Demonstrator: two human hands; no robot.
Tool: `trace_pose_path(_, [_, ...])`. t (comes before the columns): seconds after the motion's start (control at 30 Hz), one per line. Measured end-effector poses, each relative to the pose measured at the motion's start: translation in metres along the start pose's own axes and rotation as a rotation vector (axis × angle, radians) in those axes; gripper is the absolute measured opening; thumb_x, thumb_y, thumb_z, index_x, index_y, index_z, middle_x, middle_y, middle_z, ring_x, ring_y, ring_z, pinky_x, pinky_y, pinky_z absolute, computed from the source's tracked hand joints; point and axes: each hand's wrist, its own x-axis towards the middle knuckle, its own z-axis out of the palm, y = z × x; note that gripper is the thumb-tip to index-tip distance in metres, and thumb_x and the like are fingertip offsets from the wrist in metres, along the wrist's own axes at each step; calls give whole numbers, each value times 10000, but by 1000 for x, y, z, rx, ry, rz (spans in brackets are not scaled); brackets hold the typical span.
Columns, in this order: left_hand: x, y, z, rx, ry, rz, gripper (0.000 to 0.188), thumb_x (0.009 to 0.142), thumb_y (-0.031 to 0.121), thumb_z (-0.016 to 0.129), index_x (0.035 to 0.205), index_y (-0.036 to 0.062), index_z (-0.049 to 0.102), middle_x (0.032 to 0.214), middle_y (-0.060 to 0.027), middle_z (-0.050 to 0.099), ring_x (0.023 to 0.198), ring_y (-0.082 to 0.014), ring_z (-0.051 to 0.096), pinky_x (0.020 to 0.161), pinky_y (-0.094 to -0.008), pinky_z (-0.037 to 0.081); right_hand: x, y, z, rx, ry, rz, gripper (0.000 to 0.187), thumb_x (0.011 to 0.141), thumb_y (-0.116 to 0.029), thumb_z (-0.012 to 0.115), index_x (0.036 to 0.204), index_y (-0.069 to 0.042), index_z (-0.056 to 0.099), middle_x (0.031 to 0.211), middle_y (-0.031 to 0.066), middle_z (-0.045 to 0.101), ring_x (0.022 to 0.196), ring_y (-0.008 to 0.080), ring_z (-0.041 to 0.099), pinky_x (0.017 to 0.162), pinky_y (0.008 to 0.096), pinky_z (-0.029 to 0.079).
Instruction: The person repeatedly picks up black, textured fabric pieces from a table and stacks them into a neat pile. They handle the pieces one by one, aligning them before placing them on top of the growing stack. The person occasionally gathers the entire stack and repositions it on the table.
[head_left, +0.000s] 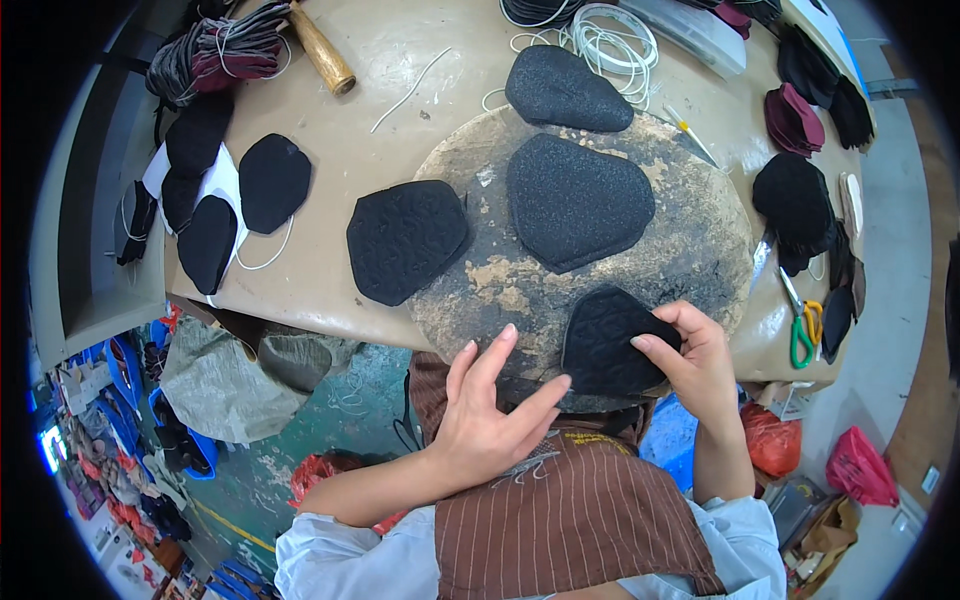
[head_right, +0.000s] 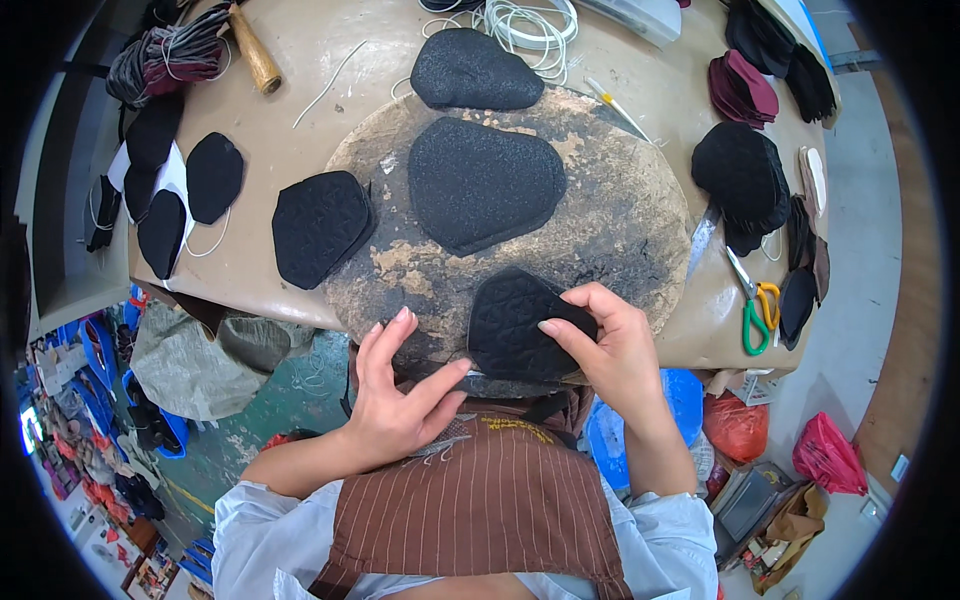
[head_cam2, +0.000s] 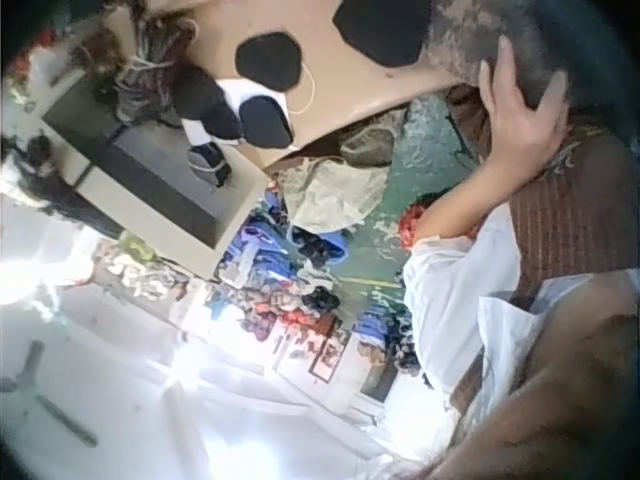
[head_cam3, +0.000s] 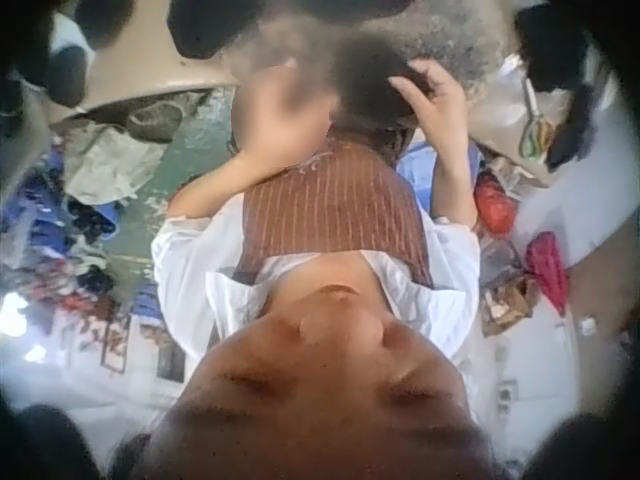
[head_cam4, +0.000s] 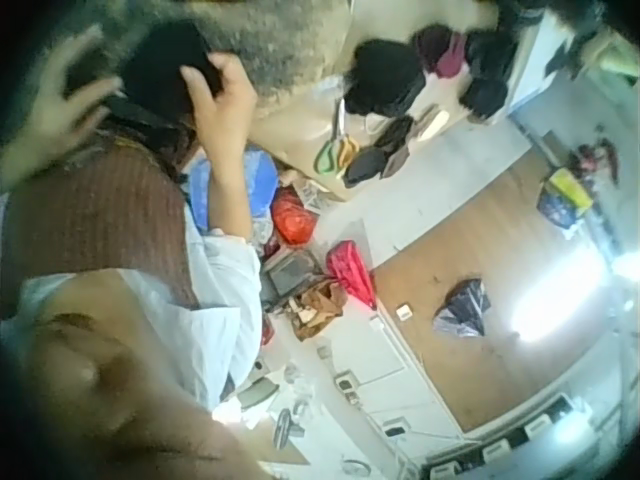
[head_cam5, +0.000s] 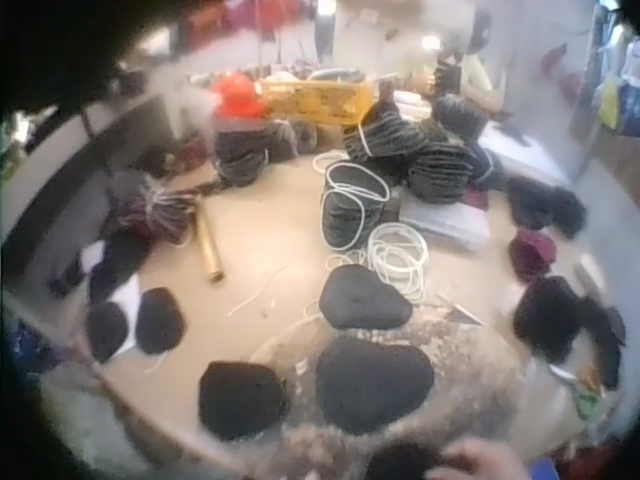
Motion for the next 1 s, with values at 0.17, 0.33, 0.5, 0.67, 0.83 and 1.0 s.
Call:
trace_pose_path(0.17, [-1,2,8,136,-138,5,612,674,354,799,1250,260,612,1399,-317,260,1313,-411,315,1010,-555,277,0,-1,0,37,-4,24,215,803,-19,728,970,18,598,856,-3,606,827,43,539,716,212,454])
trace_pose_path(0.33, [0,1,5,188,-190,58,657,704,443,746,1286,200,563,1409,-284,329,1299,-372,369,1029,-558,232,3,-4,1,81,-1,61,194,806,-22,724,950,14,598,864,1,631,789,49,550,684,224,465])
trace_pose_path(0.5, [37,0,1,149,-411,312,496,761,516,649,945,66,553,1480,-137,357,1343,-228,377,1072,-532,180,11,-25,1,-402,15,41,201,763,-102,760,850,-8,605,786,96,638,633,138,586,583,283,455])
trace_pose_path(0.67, [80,11,4,6,-302,118,461,753,416,715,983,61,531,1440,-170,402,1316,-281,408,1073,-506,213,14,-34,-11,-634,92,-239,232,705,-131,786,754,-18,588,692,95,547,605,256,554,564,350,445])
trace_pose_path(0.83, [78,9,4,-576,-109,-248,565,709,84,799,1180,32,490,1239,-155,522,1161,-241,515,969,-356,407,-6,-30,-15,-253,47,-408,241,701,-73,800,799,-47,581,751,55,593,692,183,603,649,297,487])
trace_pose_path(1.0, [86,-35,-44,-715,401,-382,545,793,31,733,1252,7,439,1219,-110,501,1160,-186,486,1003,-341,397,14,-21,-63,-365,368,-428,249,743,-75,774,933,-40,617,822,71,628,755,158,624,719,284,504])
